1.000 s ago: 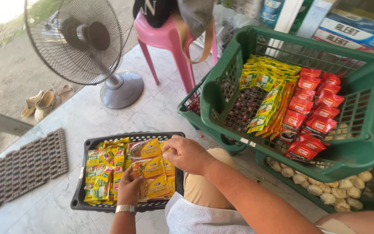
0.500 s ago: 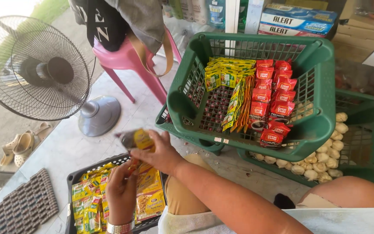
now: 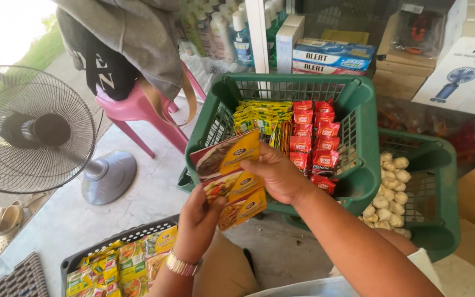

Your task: The person organizes food packets and other items by moving them between plastic crates and shelves by hand.

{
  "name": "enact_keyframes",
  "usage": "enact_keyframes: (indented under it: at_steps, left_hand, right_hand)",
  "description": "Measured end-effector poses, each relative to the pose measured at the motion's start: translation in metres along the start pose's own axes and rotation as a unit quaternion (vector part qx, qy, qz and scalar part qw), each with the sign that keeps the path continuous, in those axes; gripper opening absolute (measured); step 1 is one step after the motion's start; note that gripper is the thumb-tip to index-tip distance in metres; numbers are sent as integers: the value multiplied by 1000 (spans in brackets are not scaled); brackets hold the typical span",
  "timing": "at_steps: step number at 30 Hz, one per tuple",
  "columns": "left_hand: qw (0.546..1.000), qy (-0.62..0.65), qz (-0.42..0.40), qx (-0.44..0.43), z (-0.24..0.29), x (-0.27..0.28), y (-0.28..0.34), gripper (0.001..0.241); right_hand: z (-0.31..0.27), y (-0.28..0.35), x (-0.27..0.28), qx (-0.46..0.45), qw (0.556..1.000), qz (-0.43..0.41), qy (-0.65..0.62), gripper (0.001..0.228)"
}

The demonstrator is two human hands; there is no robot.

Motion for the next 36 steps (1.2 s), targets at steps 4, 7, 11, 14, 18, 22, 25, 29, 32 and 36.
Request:
enact_keyframes:
  at_steps: [4,7,11,14,18,22,25,29,32,36]
  left_hand:
    - [976,204,-68,-46,36,-56,-39,33]
    - [992,72,-79,-67,11,-83,-62,19]
    - [992,71,-108,6,-12,-112,-101,24]
    - [991,102,-91,6,-35,-125,-132,23]
    - [992,-95,-53,-62,-74,-134,-153,26]
    - [981,-173,-63,53,-102,-141,-165,35]
    - [964,-231,-103,79,-114,-149,-165,45]
    - [948,-270,-123,114,-115,-158,-168,54]
    - [949,-271,-127,99,-122,-164,-173,59]
    - [928,-320,-149,118,-116,-169,-177,65]
  right_hand:
    - [-32,20,31,69,992,80,63,32]
    - [-59,41,66,148,978,144,43,32]
    - [-114,66,81,292,939,179,32,37]
    - [-139,80,94,396,891,209,68,38]
    - [-151,88,94,441,866,223,74,39]
    - [-138,80,104,437,867,234,46,41]
    - [-128,72,109,420,878,227,33,38]
    - [-120,64,110,401,888,220,47,35]
    - [-115,62,115,396,887,227,68,33]
    - [-112,61,117,388,889,228,88,29]
Point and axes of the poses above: each hand's wrist, its own y-axis away from the middle knuckle, its own x-axis out of the back of the hand, z = x × y, the point moved 2 cm from there along -y, towards the middle knuckle
